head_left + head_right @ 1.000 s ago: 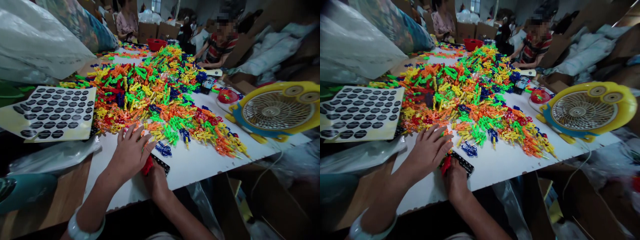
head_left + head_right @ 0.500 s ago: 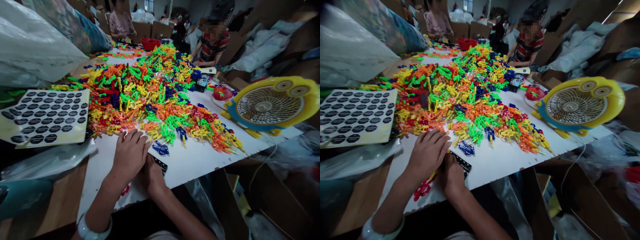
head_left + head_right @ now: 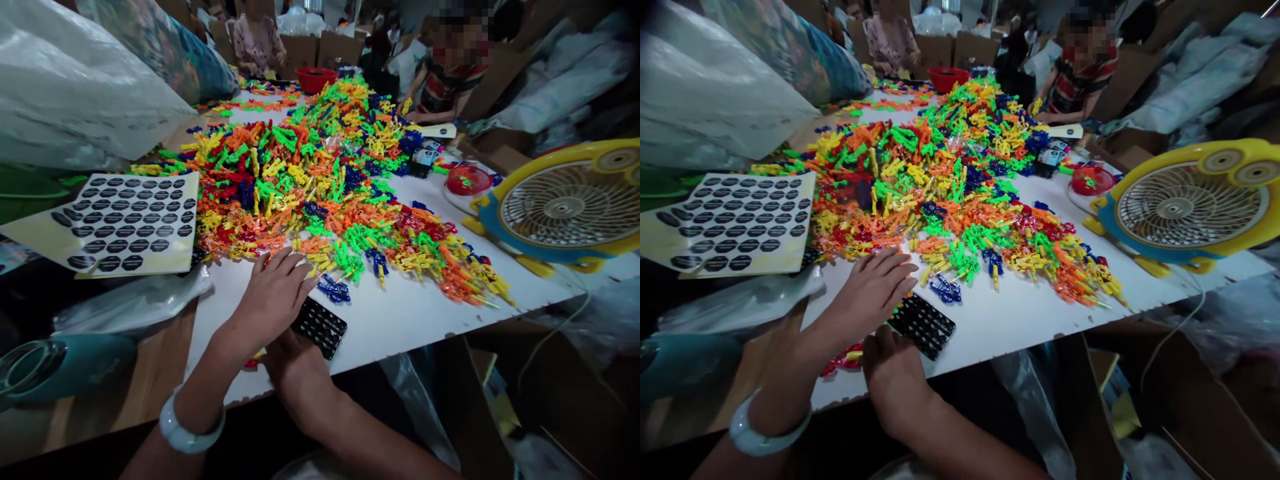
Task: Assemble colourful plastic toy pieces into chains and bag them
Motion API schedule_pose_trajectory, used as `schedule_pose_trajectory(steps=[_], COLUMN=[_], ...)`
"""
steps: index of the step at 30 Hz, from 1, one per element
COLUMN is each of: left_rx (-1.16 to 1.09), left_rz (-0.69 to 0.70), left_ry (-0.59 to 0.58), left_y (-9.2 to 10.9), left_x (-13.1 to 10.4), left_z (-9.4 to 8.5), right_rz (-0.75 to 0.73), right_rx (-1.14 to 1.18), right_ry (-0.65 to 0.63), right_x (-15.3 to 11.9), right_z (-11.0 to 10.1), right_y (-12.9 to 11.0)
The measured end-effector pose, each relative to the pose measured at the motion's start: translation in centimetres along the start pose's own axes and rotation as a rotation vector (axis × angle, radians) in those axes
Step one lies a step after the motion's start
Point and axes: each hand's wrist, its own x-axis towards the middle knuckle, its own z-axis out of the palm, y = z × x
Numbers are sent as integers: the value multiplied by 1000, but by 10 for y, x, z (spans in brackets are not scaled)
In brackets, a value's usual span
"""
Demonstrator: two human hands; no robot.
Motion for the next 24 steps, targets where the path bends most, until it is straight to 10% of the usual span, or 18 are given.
schedule_pose_trajectory(steps=[5, 10, 18, 24], left_rx=[25, 23, -56, -65], left_rz=[47, 122, 103, 71], left_ry=[-26, 13, 38, 28], left_y=[-7, -16, -15, -12], left_x=[4, 4, 3, 0], left_z=[-3, 2, 2, -2], right_rz=[-92, -157, 372, 331], right_rx=[-199, 3, 1147, 818], right_ry=[-166, -233, 52, 188], right_x=[17, -12, -8, 7], right_z=[6, -18, -28, -3], right_y=[-18, 12, 54, 51])
